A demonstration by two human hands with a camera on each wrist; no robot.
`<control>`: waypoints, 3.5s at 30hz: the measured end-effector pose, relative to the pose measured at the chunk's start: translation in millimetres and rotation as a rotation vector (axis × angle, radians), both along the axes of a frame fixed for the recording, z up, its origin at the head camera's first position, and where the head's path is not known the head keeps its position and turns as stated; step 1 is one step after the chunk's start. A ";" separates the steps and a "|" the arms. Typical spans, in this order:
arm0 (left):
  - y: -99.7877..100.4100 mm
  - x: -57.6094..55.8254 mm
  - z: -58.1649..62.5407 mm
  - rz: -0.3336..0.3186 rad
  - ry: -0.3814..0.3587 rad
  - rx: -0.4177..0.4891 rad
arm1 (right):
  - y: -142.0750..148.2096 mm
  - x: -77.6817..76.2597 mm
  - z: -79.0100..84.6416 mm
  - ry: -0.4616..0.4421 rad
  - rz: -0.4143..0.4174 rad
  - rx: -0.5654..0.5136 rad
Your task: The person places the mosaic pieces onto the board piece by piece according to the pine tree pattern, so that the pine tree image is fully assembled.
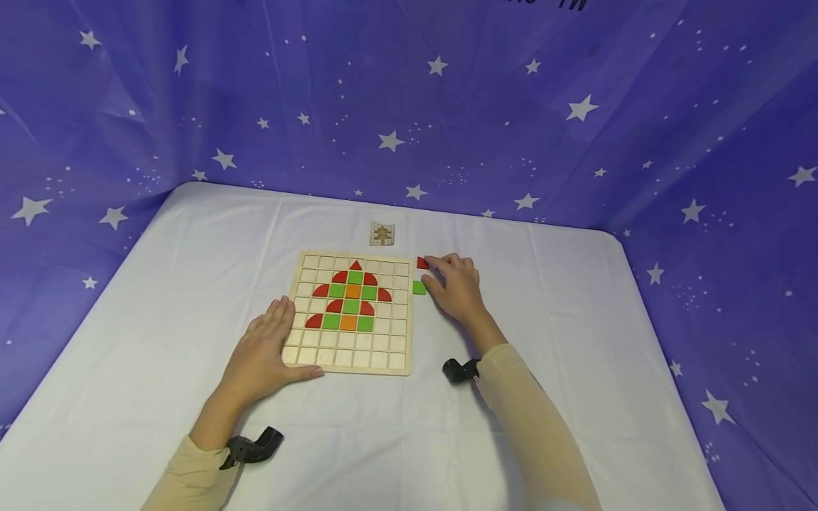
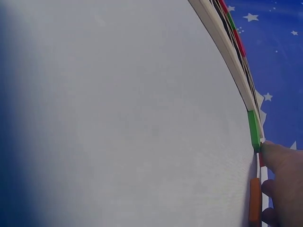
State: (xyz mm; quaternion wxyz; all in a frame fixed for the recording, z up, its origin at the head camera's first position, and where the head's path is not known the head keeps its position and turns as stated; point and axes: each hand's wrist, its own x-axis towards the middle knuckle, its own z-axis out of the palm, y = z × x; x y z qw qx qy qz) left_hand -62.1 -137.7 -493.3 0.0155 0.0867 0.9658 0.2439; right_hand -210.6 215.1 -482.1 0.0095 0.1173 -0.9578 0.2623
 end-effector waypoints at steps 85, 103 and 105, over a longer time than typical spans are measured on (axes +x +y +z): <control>0.4 0.7 -1.3 0.005 0.008 0.007 | -50.2 89.2 7.5 0.133 0.322 0.021; 0.5 0.8 -0.9 0.004 0.003 0.006 | -54.9 89.0 4.7 0.180 0.343 -0.055; 0.5 0.8 -0.6 0.004 0.005 0.007 | -55.3 88.6 4.7 0.181 0.344 -0.063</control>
